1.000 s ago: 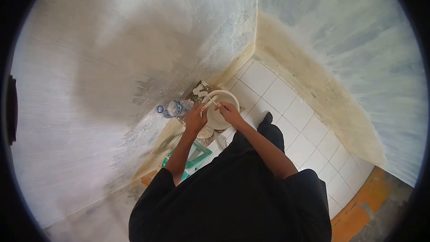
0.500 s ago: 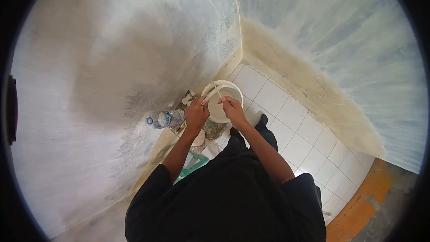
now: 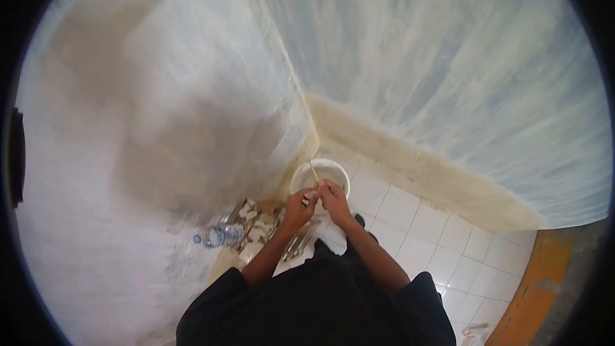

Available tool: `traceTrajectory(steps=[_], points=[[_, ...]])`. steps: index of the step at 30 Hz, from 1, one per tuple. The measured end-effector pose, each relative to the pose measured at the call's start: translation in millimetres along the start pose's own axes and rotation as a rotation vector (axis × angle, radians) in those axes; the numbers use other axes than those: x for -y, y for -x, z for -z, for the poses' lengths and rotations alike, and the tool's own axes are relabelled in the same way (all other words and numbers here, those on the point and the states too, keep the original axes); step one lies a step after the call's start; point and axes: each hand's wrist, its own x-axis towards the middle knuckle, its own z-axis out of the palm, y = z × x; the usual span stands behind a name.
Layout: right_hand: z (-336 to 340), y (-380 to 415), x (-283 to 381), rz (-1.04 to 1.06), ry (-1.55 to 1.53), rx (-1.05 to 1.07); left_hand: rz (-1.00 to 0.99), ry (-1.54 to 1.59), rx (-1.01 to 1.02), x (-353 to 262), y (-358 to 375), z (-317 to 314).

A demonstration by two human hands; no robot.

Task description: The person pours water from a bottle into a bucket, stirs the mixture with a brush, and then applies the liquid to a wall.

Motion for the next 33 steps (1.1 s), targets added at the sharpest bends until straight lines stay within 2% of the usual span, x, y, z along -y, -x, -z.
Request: traceTrajectory(steps=[1,4,9,15,20,29,33], points=[[7,-1,8,0.001,0.016,0.004,-0.062,0.017,-0.006,0,-7,-10],[32,-6,29,0.005,0.032,0.017,0.031,-0.031,0.109,-7,-26,-31],[77,-25,54,0.018,-0.04,0.044,-0.001,0.041,0.205,-24,-63,-66],[112,-20,90,0.03,-0.085,-0.034,-0.031,0.024,0.306,-56,-91,-96],[132,-17,102,0.061,-0.124,-0.067,-0.113,0.027,0.431,-75,-110,-105],[154,-17,107,0.084,-0.15,-0.103,-0.251,0.022,0.708,-74,-162,-100],[157,-13,131,0.097,-0.099,-0.126,-0.178,0.03,0.655,-85,-190,-91]])
